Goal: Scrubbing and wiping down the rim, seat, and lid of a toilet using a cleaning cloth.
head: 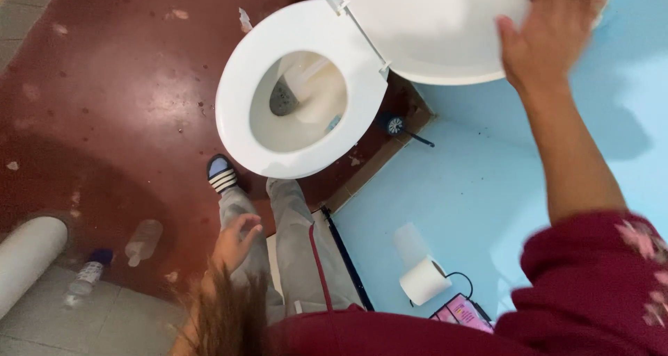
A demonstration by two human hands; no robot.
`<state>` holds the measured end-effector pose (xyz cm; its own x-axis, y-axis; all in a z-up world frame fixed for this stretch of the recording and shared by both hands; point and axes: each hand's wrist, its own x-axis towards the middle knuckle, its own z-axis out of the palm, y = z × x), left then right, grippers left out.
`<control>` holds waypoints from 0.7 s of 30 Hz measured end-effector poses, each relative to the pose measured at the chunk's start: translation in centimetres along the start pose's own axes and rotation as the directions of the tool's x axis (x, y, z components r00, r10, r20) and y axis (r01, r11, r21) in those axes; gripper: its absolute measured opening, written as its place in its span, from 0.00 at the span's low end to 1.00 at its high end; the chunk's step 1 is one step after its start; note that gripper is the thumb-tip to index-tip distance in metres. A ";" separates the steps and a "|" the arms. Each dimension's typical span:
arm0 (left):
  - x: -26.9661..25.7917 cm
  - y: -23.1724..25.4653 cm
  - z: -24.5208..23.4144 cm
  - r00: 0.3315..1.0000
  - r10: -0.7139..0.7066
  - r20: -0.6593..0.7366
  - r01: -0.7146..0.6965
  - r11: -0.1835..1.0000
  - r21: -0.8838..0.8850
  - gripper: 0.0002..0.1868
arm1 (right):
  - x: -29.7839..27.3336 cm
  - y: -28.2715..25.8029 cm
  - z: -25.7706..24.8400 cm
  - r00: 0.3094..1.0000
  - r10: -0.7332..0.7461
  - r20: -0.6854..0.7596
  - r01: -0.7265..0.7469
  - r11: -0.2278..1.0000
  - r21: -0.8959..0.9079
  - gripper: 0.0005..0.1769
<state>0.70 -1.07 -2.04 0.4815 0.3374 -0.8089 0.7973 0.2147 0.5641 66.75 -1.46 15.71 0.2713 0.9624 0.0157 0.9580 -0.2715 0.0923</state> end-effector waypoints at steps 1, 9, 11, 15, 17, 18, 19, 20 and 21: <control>-0.2 0.6 -0.4 1.000 -0.001 0.001 0.001 1.000 0.002 0.14 | -0.4 0.0 2.9 1.000 0.002 0.001 -0.002 1.000 0.001 0.52; -1.6 0.3 -1.1 0.996 0.023 -0.081 -0.018 0.998 0.053 0.15 | -11.0 -0.8 22.8 0.898 -0.189 0.397 0.342 0.868 -0.360 0.38; -2.0 0.4 -1.2 0.996 -0.001 -0.085 0.005 0.999 0.049 0.14 | -12.3 -0.1 23.9 0.856 -0.171 0.489 0.408 0.804 -0.433 0.37; -2.3 0.6 -1.0 0.992 -0.038 -0.119 0.039 0.999 0.008 0.14 | -11.6 -0.3 19.4 0.843 -0.093 0.531 0.412 0.744 -0.525 0.32; -2.3 1.4 -0.8 0.993 -0.068 -0.100 0.069 0.998 -0.001 0.14 | -11.2 -0.5 14.6 0.915 -0.091 0.394 0.262 0.875 -0.407 0.39; -2.3 1.9 -0.5 0.991 -0.105 -0.080 0.104 0.994 -0.015 0.14 | -10.8 -0.4 12.2 0.965 -0.067 0.254 0.131 0.961 -0.244 0.51; -1.6 0.4 0.6 0.992 -0.104 -0.077 0.104 0.994 -0.017 0.14 | -8.9 -1.3 9.3 0.964 -0.066 0.256 0.131 0.960 -0.246 0.51; -1.0 -1.1 1.6 0.994 0.005 -0.111 -0.003 1.000 0.021 0.13 | -6.9 -2.3 6.4 0.959 0.066 0.277 -0.008 0.978 -0.206 0.49; -0.3 -2.8 2.4 0.983 0.117 -0.139 -0.109 0.992 0.067 0.13 | -5.2 -3.4 3.6 0.932 0.200 0.303 -0.154 0.974 -0.168 0.46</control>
<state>-0.79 -3.99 -3.74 0.5162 0.4846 -0.7063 0.7627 0.1152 0.6364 62.40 -5.59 11.72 0.4723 0.8396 -0.2682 0.8753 -0.4109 0.2551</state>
